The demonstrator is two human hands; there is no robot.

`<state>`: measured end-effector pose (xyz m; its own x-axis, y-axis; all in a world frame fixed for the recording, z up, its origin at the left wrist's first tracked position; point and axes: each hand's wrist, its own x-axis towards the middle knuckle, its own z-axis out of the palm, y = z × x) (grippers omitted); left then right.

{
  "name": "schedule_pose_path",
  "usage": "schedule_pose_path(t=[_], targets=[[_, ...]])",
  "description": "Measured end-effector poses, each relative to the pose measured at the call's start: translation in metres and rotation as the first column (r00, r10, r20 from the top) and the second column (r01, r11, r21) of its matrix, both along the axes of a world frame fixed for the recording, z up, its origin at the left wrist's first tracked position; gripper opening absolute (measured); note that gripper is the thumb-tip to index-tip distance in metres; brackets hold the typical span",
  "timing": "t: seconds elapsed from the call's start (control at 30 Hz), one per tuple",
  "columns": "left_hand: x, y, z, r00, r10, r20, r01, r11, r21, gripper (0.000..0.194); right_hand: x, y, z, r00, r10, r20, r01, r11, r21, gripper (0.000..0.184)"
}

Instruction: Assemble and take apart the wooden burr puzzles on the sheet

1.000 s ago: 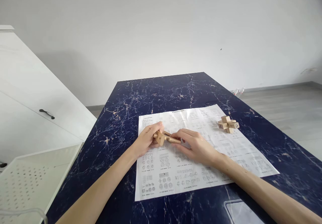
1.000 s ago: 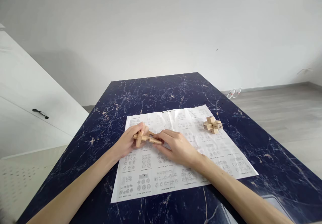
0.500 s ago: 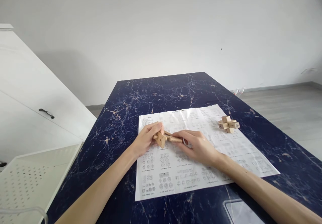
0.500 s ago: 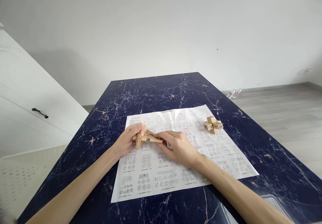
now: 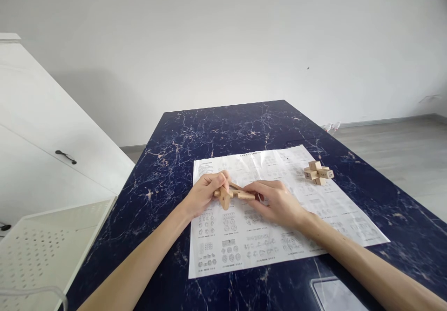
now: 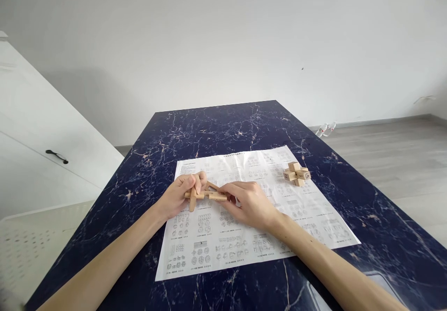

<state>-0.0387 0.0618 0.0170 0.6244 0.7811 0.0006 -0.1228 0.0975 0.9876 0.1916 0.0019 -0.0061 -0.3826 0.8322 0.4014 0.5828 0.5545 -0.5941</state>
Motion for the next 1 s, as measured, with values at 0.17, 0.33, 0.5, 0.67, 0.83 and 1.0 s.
schedule_pose_path(t=[0.17, 0.33, 0.5, 0.67, 0.83, 1.0], targets=[[0.001, -0.001, -0.002, 1.0, 0.008, 0.012, -0.008, 1.0, 0.003, 0.062, 0.001, 0.002, -0.003, 0.998, 0.027, 0.052, -0.027, 1.0, 0.014, 0.024], [0.002, -0.001, -0.004, 0.999, 0.041, 0.007, -0.042, 0.999, 0.019, 0.063, -0.001, 0.0, -0.003, 1.0, 0.01, 0.018, -0.009, 0.999, -0.03, 0.024], [0.002, -0.001, -0.008, 0.998, 0.065, -0.007, -0.064, 0.996, 0.054, 0.063, -0.003, -0.002, 0.0, 0.998, 0.042, -0.042, -0.048, 0.986, -0.157, 0.033], [0.003, -0.001, -0.009, 0.986, 0.164, -0.037, -0.159, 0.982, 0.1, 0.052, -0.002, 0.001, -0.001, 0.991, -0.041, -0.126, 0.015, 0.98, -0.197, 0.029], [0.001, -0.005, -0.009, 0.989, 0.15, 0.01, -0.149, 0.965, 0.216, 0.067, -0.002, 0.003, -0.001, 0.972, -0.174, -0.155, 0.147, 0.974, -0.171, 0.03], [0.001, -0.009, -0.011, 0.989, 0.098, -0.113, -0.062, 0.957, 0.284, 0.095, 0.0, 0.004, -0.001, 0.962, -0.228, -0.15, 0.202, 0.965, -0.169, 0.03]])
